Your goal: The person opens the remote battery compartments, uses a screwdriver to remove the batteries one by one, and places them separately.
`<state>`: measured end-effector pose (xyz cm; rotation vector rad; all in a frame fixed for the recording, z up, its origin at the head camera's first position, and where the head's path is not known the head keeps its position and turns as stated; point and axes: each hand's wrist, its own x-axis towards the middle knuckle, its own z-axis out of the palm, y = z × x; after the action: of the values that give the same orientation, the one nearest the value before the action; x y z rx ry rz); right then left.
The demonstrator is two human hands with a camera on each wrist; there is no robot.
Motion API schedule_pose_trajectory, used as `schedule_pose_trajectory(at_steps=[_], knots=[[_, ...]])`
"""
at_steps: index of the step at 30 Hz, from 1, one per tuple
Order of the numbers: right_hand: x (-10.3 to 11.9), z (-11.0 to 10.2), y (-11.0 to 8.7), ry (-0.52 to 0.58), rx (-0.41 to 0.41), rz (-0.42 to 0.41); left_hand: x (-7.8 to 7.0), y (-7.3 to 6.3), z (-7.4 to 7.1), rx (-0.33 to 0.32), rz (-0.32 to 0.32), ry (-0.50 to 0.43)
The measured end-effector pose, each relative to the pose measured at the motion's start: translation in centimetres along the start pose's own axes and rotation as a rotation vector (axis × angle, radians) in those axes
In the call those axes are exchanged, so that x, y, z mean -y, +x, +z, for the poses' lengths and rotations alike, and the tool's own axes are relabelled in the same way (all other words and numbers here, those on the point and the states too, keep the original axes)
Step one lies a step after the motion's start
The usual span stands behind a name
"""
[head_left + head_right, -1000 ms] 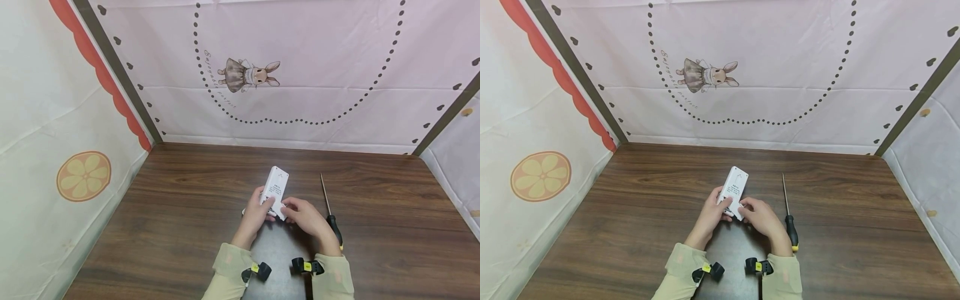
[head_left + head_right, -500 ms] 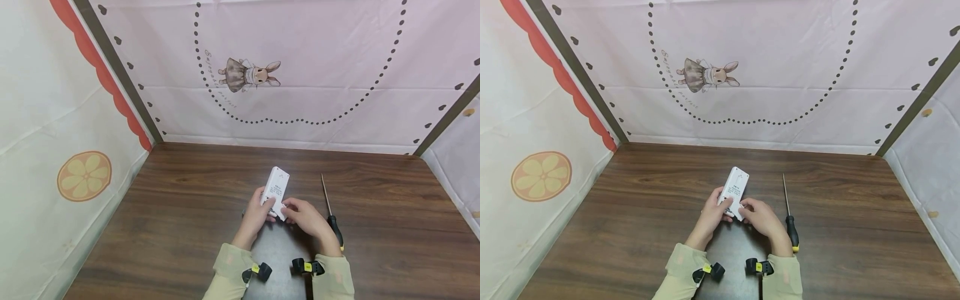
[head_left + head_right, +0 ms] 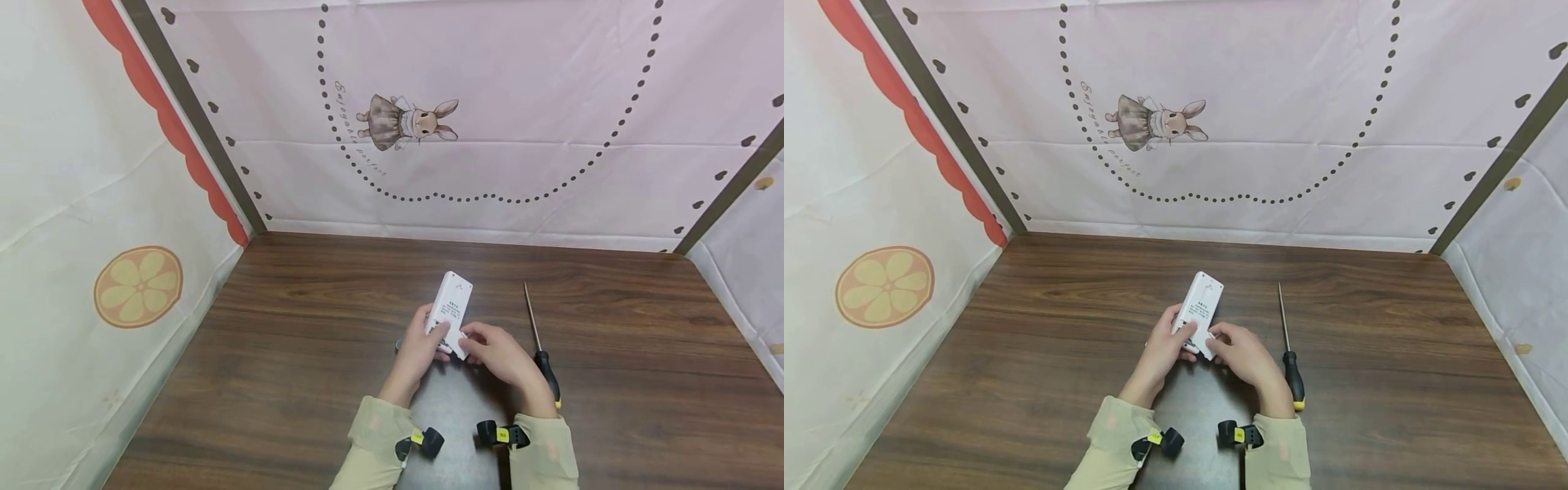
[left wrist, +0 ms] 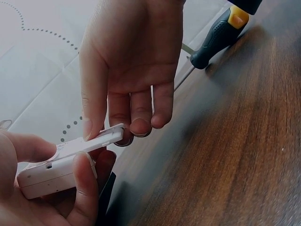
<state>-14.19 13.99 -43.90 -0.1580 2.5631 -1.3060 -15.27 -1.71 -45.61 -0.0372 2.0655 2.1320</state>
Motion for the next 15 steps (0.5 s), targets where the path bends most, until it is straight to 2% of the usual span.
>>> schedule_pose_trajectory(at_steps=[15], knots=[[0.19,-0.16,0.01,-0.013,-0.02,-0.005,-0.2,-0.1,-0.05,-0.009,0.002,0.001]])
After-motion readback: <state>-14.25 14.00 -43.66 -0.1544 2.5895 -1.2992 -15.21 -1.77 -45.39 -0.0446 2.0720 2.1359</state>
